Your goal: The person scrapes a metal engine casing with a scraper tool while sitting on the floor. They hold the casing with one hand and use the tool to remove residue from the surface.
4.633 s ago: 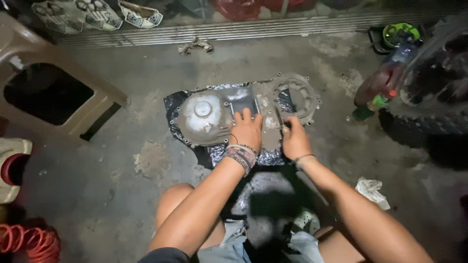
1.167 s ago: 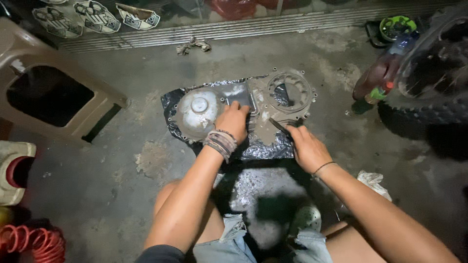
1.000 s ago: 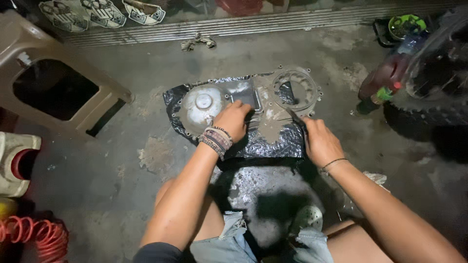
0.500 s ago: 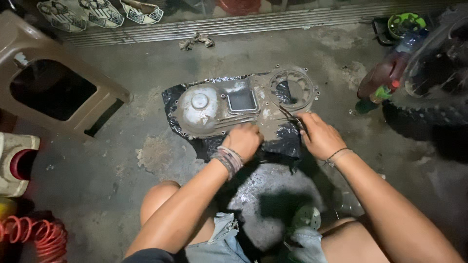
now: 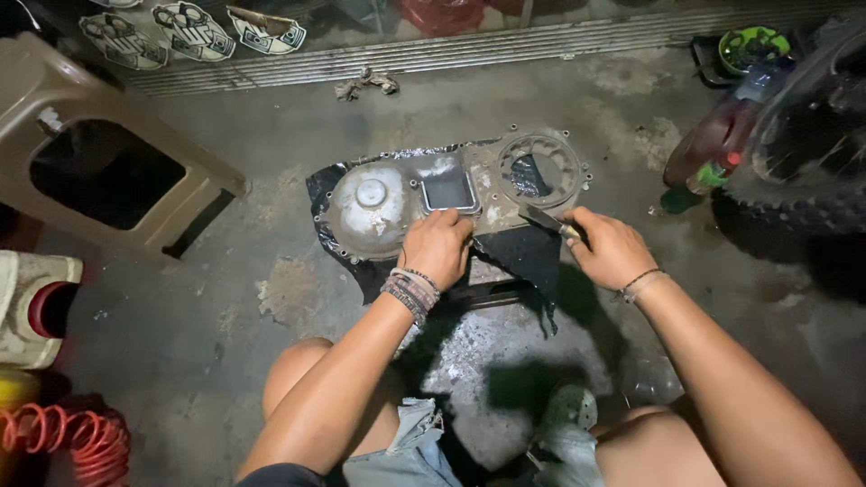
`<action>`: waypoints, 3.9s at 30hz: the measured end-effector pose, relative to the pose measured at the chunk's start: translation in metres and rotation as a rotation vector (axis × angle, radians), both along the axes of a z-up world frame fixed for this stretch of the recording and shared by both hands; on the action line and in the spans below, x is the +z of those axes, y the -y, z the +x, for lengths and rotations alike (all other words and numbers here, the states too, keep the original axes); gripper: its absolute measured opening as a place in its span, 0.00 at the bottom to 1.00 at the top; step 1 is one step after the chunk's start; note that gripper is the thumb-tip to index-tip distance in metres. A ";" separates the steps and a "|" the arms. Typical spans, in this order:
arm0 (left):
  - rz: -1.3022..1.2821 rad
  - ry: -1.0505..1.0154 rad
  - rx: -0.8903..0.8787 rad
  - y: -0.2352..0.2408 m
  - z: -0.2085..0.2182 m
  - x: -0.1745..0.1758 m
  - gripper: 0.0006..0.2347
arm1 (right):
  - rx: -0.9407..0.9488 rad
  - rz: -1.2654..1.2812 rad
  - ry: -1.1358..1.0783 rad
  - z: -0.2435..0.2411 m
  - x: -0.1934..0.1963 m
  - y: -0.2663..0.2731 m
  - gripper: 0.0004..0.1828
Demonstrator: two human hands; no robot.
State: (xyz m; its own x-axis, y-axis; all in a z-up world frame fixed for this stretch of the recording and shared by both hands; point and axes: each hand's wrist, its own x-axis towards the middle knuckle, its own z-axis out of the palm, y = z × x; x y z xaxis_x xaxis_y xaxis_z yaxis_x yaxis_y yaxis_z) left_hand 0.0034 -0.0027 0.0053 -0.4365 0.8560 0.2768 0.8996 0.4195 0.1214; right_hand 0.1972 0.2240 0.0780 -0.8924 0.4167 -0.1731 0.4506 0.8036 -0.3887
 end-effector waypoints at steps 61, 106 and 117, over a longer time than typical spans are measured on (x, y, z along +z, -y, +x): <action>-0.149 0.173 -0.006 -0.012 -0.067 0.017 0.10 | 0.114 0.112 -0.096 -0.046 -0.017 -0.004 0.24; -0.233 0.303 0.028 -0.015 -0.069 0.035 0.08 | 0.225 0.348 0.025 -0.045 0.030 0.008 0.27; -0.204 0.124 0.076 -0.017 -0.053 0.015 0.09 | 0.274 0.516 0.095 -0.035 0.012 0.009 0.29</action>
